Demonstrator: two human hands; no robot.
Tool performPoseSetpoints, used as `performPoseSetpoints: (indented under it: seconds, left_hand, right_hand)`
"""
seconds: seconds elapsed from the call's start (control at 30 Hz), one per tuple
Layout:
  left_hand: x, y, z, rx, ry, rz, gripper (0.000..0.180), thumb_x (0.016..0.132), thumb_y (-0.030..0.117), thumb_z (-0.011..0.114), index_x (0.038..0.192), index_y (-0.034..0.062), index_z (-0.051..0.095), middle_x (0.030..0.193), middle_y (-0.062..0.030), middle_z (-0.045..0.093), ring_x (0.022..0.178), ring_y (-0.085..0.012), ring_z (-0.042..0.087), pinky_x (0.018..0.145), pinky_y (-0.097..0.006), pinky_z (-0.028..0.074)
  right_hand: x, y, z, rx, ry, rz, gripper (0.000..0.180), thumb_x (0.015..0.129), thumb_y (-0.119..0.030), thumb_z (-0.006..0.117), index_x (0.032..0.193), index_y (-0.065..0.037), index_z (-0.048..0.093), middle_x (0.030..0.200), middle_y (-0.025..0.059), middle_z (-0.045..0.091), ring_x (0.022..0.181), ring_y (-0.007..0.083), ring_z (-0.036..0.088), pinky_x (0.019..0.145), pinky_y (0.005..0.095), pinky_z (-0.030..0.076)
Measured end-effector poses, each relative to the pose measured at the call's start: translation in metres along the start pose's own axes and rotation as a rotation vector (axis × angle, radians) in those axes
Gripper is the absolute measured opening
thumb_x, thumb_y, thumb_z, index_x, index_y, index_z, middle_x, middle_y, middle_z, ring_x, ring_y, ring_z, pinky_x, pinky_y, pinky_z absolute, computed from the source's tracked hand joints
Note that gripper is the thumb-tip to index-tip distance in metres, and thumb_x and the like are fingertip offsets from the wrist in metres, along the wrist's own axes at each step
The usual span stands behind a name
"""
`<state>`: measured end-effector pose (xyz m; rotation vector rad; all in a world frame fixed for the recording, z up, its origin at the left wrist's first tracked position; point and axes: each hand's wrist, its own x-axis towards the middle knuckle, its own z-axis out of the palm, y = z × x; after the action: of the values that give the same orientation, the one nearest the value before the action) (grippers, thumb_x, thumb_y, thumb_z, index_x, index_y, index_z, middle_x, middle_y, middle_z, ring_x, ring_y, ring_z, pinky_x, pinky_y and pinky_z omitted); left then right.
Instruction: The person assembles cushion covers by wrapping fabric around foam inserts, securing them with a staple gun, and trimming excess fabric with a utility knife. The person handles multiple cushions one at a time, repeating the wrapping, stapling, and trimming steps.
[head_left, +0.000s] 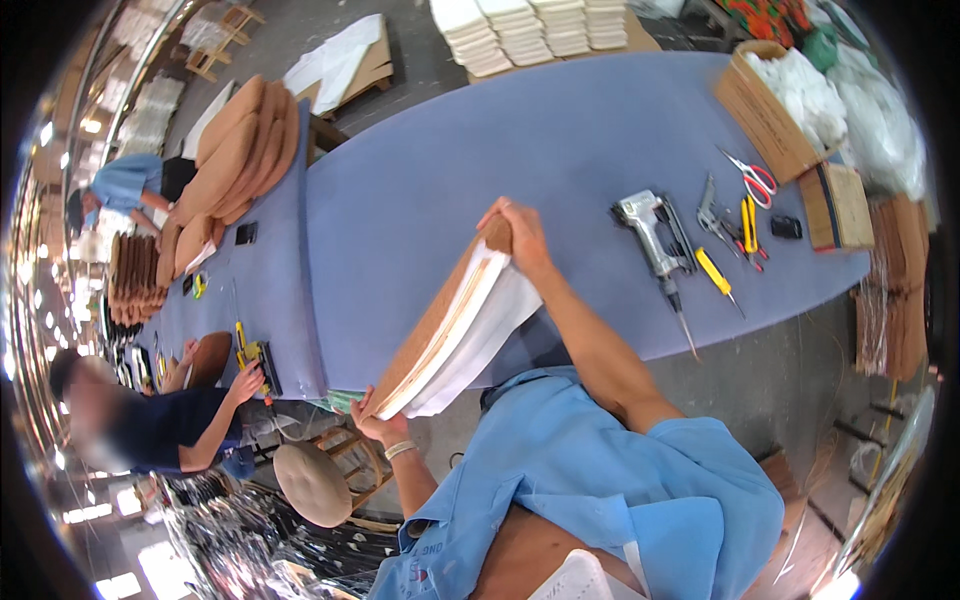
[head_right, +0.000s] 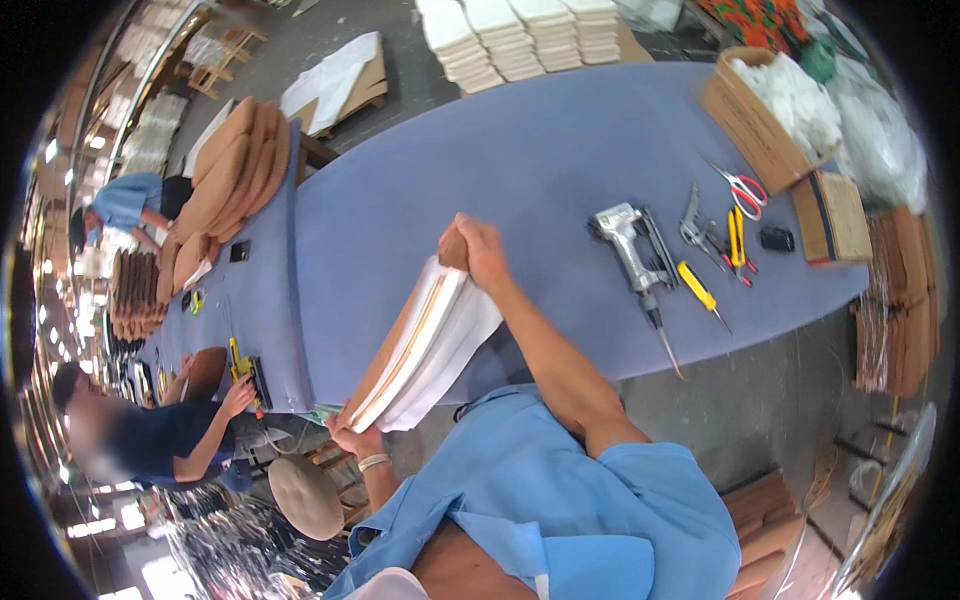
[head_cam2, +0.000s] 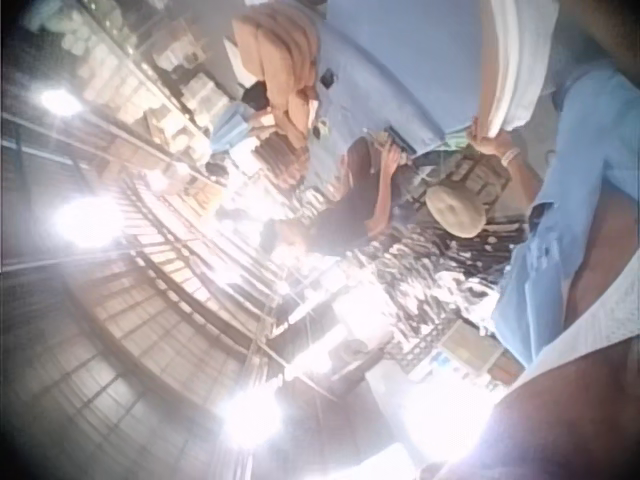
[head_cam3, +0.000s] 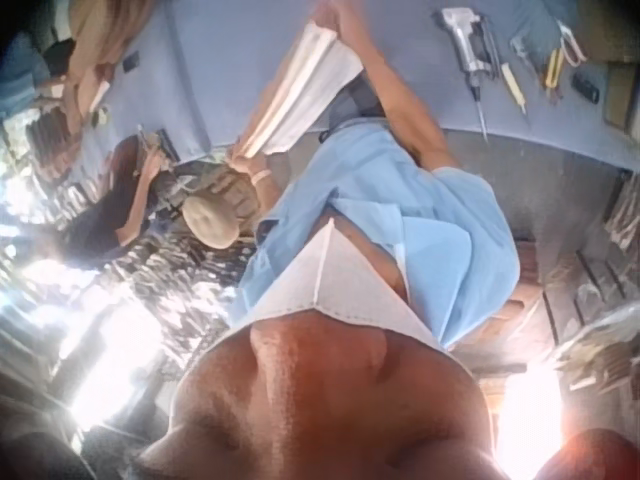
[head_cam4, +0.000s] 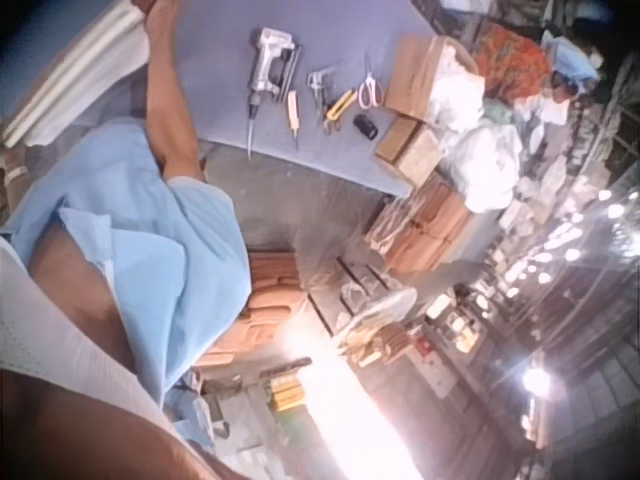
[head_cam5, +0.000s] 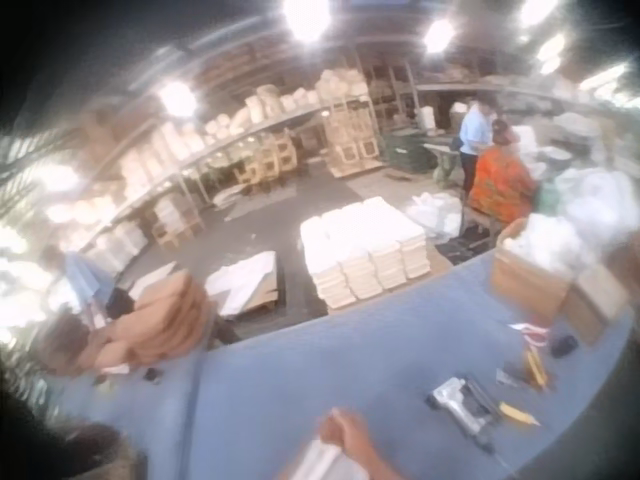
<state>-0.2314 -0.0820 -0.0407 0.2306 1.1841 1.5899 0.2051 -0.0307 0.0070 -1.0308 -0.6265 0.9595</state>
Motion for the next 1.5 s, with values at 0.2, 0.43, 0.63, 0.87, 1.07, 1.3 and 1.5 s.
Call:
performPoseSetpoints:
  seconds: [0.2, 0.43, 0.63, 0.87, 1.07, 1.3, 1.5]
  left_hand:
    - [-0.066, -0.053, 0.075, -0.155, 0.136, -0.102, 0.037, 0.101, 0.037, 0.056, 0.080, 0.0065, 0.063, 0.087, -0.0182, 0.071, 0.098, -0.0361, 0.070, 0.098, -0.052, 0.053]
    - [-0.084, 0.046, 0.172, -0.143, 0.116, 0.247, 0.054, 0.102, 0.050, 0.061, 0.068, 0.0088, 0.057, 0.065, -0.0090, 0.061, 0.061, -0.0211, 0.064, 0.062, -0.037, 0.057]
    - [-0.113, 0.150, 0.271, 0.448, -0.319, 0.506, 0.060, 0.103, 0.052, 0.060, 0.064, 0.0057, 0.061, 0.064, -0.0092, 0.066, 0.049, -0.0185, 0.063, 0.052, -0.033, 0.054]
    - [-0.099, 0.079, 0.357, 1.030, -0.836, 0.791, 0.060, 0.105, 0.046, 0.054, 0.065, 0.0040, 0.069, 0.053, -0.0079, 0.066, 0.048, -0.0169, 0.067, 0.051, -0.032, 0.050]
    - [-0.131, 0.070, 0.375, 1.024, -1.002, 0.864, 0.057, 0.103, 0.045, 0.053, 0.062, 0.0100, 0.071, 0.052, -0.0014, 0.067, 0.056, -0.0165, 0.068, 0.053, -0.034, 0.048]
    - [-0.113, 0.042, 0.360, 0.722, -1.059, 0.993, 0.055, 0.101, 0.038, 0.059, 0.055, 0.0094, 0.061, 0.046, -0.0039, 0.060, 0.052, -0.0254, 0.053, 0.075, -0.037, 0.043]
    - [-0.121, 0.074, 0.329, 0.602, -0.962, 1.152, 0.050, 0.100, 0.034, 0.065, 0.058, 0.0071, 0.066, 0.054, -0.0045, 0.062, 0.060, -0.0210, 0.063, 0.063, -0.036, 0.046]
  right_hand:
    - [0.027, -0.149, 0.033, -0.449, 0.079, -0.419, 0.059, 0.107, -0.051, 0.041, 0.091, -0.003, 0.073, 0.087, 0.0092, 0.073, 0.084, 0.0210, 0.067, 0.082, 0.0370, 0.052]
    - [0.010, -0.128, -0.067, 0.092, 0.253, -0.153, 0.045, 0.105, -0.042, 0.046, 0.088, -0.007, 0.066, 0.086, 0.0084, 0.067, 0.091, 0.0248, 0.065, 0.088, 0.0414, 0.051]
    - [-0.121, -0.010, -0.095, 0.397, 0.046, 0.203, 0.050, 0.111, -0.042, 0.038, 0.091, -0.003, 0.062, 0.099, 0.0199, 0.070, 0.100, 0.0302, 0.065, 0.098, 0.0505, 0.049]
    - [-0.137, -0.070, -0.006, -0.020, -0.528, 0.094, 0.066, 0.105, -0.059, 0.049, 0.132, 0.001, 0.056, 0.129, 0.0217, 0.065, 0.117, 0.0283, 0.062, 0.101, 0.0441, 0.049]
    - [-0.098, -0.129, 0.054, -0.605, -0.381, -0.250, 0.070, 0.091, -0.038, 0.078, 0.139, 0.003, 0.048, 0.122, 0.0159, 0.065, 0.103, 0.0242, 0.066, 0.092, 0.0384, 0.053]
    - [-0.108, -0.138, 0.080, -0.733, -0.350, -0.399, 0.062, 0.095, -0.037, 0.075, 0.137, 0.001, 0.050, 0.112, 0.0152, 0.068, 0.099, 0.0234, 0.070, 0.085, 0.0374, 0.055]
    - [-0.108, -0.135, 0.102, -0.895, -0.215, -0.472, 0.040, 0.106, -0.033, 0.057, 0.120, 0.004, 0.063, 0.092, 0.0173, 0.073, 0.087, 0.0250, 0.072, 0.079, 0.0396, 0.054]
